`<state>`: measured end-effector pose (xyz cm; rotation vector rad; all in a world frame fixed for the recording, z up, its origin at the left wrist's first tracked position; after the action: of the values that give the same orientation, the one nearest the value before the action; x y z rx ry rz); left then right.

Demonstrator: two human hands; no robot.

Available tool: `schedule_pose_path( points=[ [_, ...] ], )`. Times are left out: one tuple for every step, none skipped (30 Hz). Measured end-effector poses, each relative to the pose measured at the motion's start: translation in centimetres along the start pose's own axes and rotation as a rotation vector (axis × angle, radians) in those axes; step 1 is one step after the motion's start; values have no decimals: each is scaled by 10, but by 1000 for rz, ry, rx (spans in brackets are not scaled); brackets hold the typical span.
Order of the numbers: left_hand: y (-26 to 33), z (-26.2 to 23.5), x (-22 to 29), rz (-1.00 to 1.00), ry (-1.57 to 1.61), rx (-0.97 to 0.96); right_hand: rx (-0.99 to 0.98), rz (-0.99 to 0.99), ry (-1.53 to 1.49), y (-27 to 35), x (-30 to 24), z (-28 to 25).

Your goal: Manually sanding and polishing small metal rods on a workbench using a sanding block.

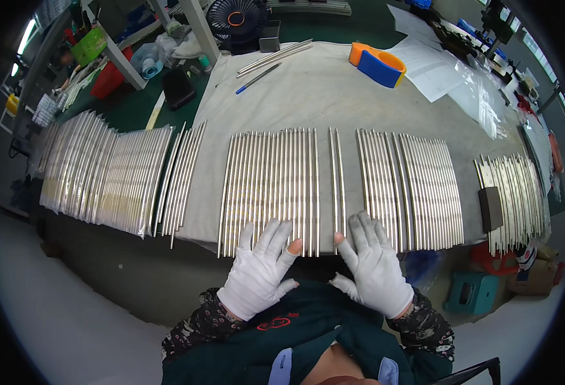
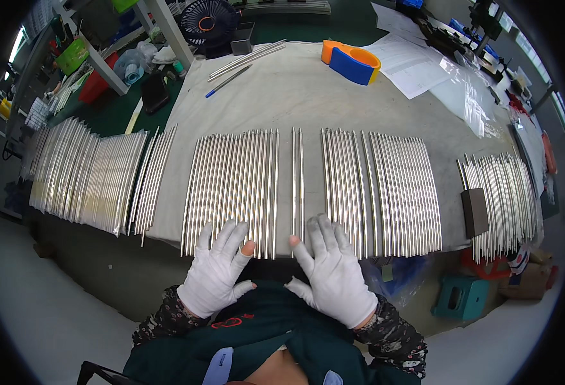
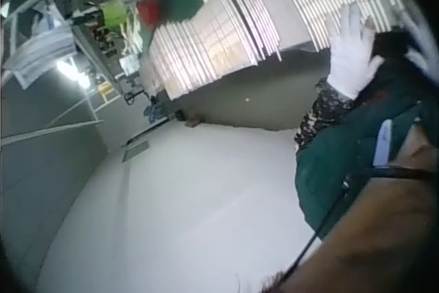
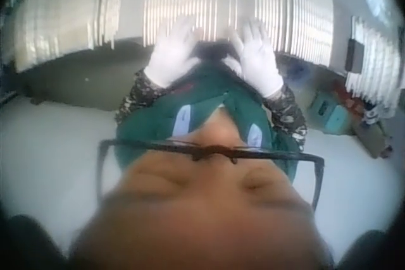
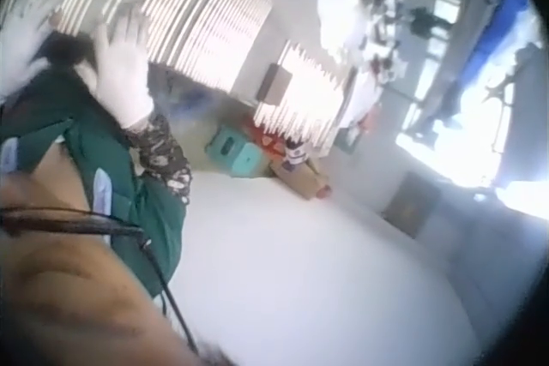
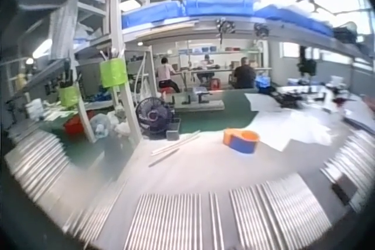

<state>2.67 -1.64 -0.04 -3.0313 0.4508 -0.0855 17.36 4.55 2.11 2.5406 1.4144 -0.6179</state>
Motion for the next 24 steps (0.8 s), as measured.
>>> schedule_pose_path(
  points=[
    [1,0,-1,-2,1,21,-4,-9,9,-3,-4,6],
    [1,1,-1,0,3,19,-5,-6,9,-6,-6,9],
    [1,1,-2,-4,9,30,-21,-12,0,-10,-9,13],
    [2,2,-2,-9,15,41,-38,-18,-8,-14,-11,16],
    [3,4,-3,-9,17,39,-41,-16,-10,-17,-12,19],
    [5,1,-3,-10,31,99,-44,-32,-38,-20,-15,21],
    [8,-2,-4,-12,46,160,-48,-47,-67,-24,-18,22],
    [10,0,-7,-31,35,171,-46,-71,-60,-27,-22,21],
    [10,-1,-9,-29,36,169,-46,-68,-61,-29,-22,22],
    [10,-4,-14,-69,41,207,-39,-99,-79,-30,-24,22],
    [10,-8,-19,-108,48,244,-31,-129,-96,-31,-25,21],
    [11,-7,-26,-133,17,260,-32,-132,-98,-31,-24,18],
    [11,-8,-31,-135,16,259,-17,-170,-131,-29,-26,11],
    [11,-10,-38,-178,7,274,-2,-206,-163,-26,-26,5],
    [13,-11,-47,-230,-5,285,-7,-213,-169,-21,-22,3],
    [16,-12,-56,-260,-42,268,83,-127,-120,-14,-11,-6],
    [18,-11,-63,-264,-43,267,172,-40,-71,-6,2,-16],
    [18,-9,-72,-284,-1,303,214,20,-44,2,13,-24],
    [20,-10,-79,-308,37,335,255,65,-19,12,23,-24],
    [21,-9,-88,-360,109,326,241,99,17,18,30,-21],
    [18,-9,-93,-354,115,326,227,136,54,22,35,-19],
    [16,-8,-101,-383,180,346,228,144,58,23,37,-15],
    [14,-8,-109,-410,244,365,221,120,51,22,33,-11],
    [10,-5,-116,-420,312,374,216,107,54,22,28,-13]
  ],
)
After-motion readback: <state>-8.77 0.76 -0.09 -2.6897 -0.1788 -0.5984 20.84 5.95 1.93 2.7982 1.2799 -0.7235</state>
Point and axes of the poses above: each hand's wrist, its own y-axis away from the middle knuckle, its own z-axis out of the palm, x = y × z, the point moved 7 cm from there along -y, towards the middle knuckle, and after that the axes turned 13 degrees about -y, right-handed, at the moved point
